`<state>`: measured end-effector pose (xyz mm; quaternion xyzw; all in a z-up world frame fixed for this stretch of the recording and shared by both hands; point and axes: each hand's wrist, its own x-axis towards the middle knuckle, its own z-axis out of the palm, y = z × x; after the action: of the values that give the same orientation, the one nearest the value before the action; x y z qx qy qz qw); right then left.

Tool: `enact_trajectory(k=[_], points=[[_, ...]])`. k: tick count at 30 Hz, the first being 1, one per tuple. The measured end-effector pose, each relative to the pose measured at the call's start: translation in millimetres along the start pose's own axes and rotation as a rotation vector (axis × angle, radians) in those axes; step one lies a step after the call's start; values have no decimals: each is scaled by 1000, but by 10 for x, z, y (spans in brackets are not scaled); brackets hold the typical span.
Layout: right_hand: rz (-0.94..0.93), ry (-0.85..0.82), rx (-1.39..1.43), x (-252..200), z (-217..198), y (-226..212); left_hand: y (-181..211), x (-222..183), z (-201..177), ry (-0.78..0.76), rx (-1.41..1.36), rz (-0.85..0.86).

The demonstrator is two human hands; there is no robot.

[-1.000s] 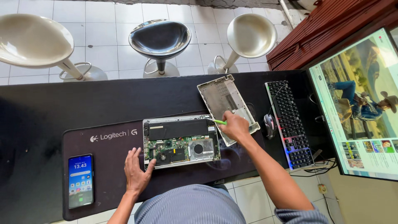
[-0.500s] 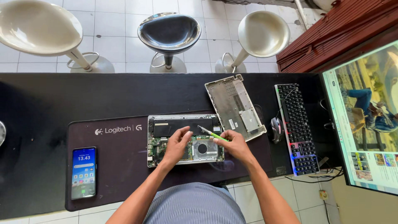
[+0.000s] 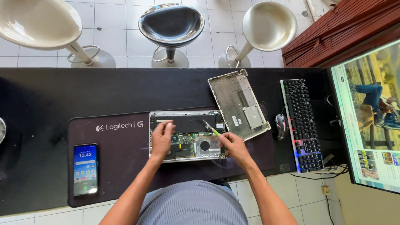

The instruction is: The person uses a green-handled screwdriver to remove screws from a disassembled laptop chassis on a desk. They then disconnect a cable and remove the laptop battery, placing it aside.

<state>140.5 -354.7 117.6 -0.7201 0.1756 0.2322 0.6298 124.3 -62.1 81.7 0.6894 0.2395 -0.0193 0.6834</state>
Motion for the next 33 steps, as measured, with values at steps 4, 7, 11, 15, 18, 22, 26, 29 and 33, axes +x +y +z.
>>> enact_trajectory(k=[4, 7, 11, 15, 18, 22, 26, 29, 33], points=[[-63, 47, -174, 245, 174, 270, -90, -130, -286, 107, 235, 93], [-86, 42, -365, 443, 356, 389, -286, -172, -326, 133, 572, 407], [-70, 47, -414, 535, 562, 298, -346, -297, -342, 10, 849, 314], [-66, 89, -512, 597, 608, 308, -316, -382, -435, -25, 853, 316], [-74, 92, -529, 588, 626, 294, -343, -383, -507, -13, 848, 392], [-75, 65, -542, 459, 670, 151, -534, -322, -570, 11, 858, 421], [-98, -1, -560, 305, 858, -269, -611, -266, -682, 82, 844, 407], [-115, -21, -621, 299, 994, -574, -700, -274, -767, 49, 860, 420], [-208, -29, -679, 573, 1093, -741, -872, -253, -758, 140, 982, 567]])
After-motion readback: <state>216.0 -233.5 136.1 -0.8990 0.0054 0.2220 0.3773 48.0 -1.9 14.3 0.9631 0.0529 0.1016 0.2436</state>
